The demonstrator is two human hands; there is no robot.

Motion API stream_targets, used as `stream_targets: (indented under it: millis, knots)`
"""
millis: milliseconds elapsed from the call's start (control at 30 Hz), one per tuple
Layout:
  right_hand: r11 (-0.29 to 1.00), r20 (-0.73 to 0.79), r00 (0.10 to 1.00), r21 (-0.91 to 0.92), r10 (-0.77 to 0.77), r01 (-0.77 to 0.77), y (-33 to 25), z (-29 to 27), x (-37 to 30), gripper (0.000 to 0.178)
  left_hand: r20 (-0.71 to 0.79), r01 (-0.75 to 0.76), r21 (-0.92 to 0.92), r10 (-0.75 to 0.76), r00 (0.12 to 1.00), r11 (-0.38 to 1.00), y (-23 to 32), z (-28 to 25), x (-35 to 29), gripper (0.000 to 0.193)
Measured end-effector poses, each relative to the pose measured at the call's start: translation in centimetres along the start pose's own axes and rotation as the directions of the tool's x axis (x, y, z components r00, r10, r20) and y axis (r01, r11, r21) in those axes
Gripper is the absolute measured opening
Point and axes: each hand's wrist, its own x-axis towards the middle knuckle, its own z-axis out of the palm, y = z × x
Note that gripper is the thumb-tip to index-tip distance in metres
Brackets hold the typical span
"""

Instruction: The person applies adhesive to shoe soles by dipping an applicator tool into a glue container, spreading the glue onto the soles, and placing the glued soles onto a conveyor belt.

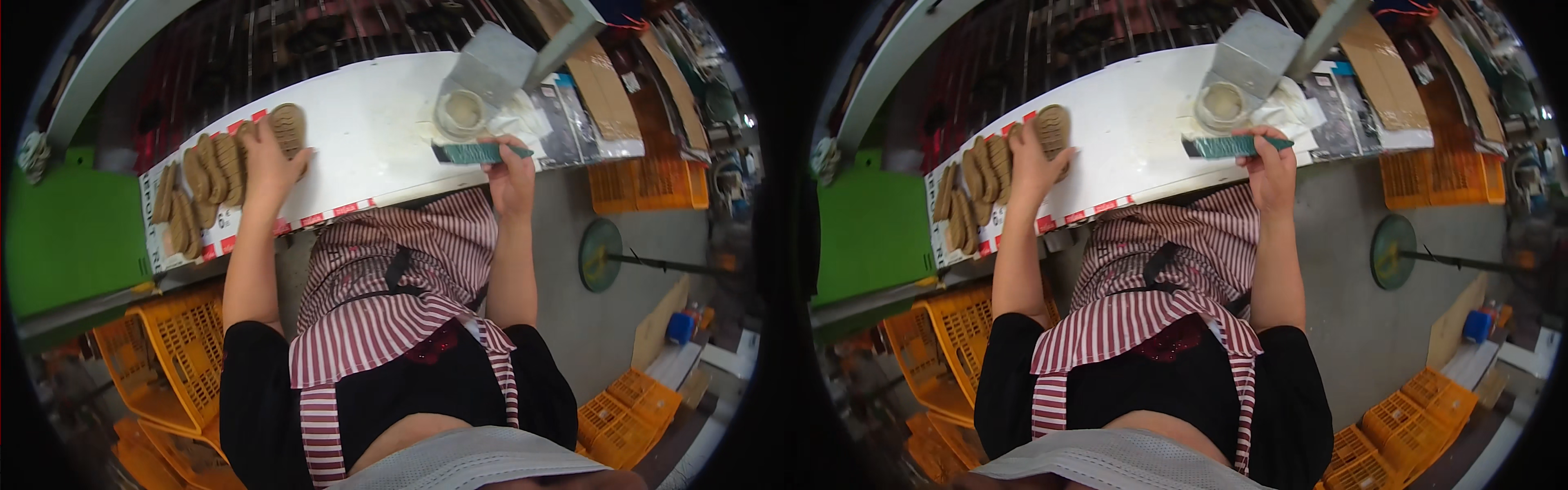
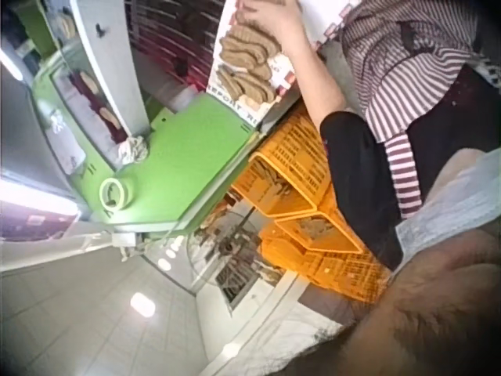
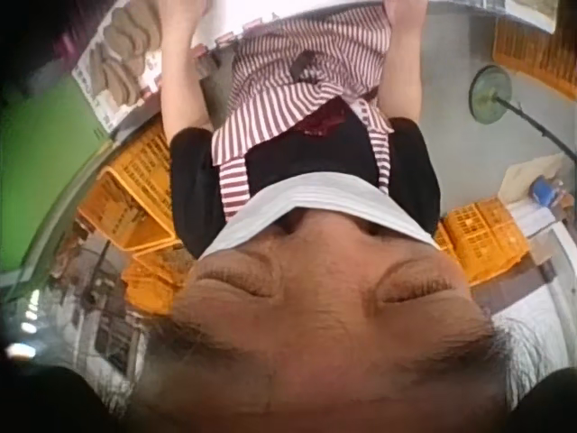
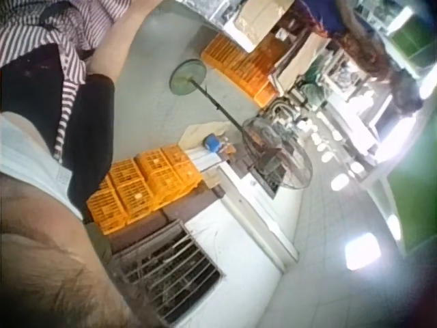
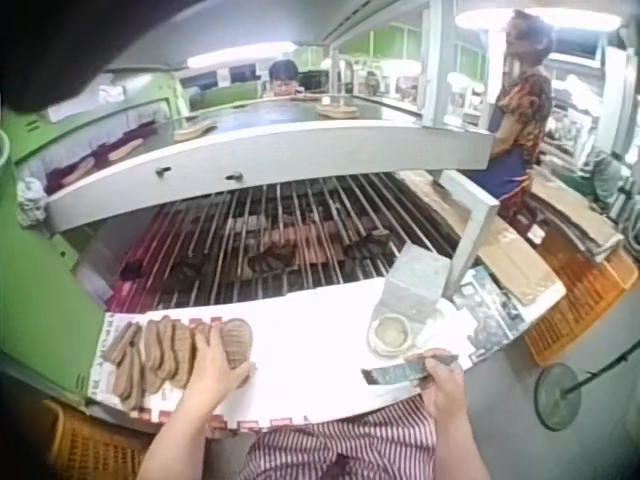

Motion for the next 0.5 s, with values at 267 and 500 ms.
stream_targets:
  millis: [267, 500]
  knots:
    - [0.753, 0.028, 0.980, -0.636, -0.198, 0.170, -3.8, 4.2, 0.8, 0.020, 0.251, 0.280, -0.857, -0.125, 0.960, 0.432, -4.0, -0.7, 0.1, 0.046]
    - [0.456, 0.028, 0.958, -0.875, -0.284, 0.161, -0.5, 5.6, 1.9, 0.022, 0.601, 0.577, -0.615, 0.154, 0.784, -0.537, -5.1, -1.1, -2.5, 0.036]
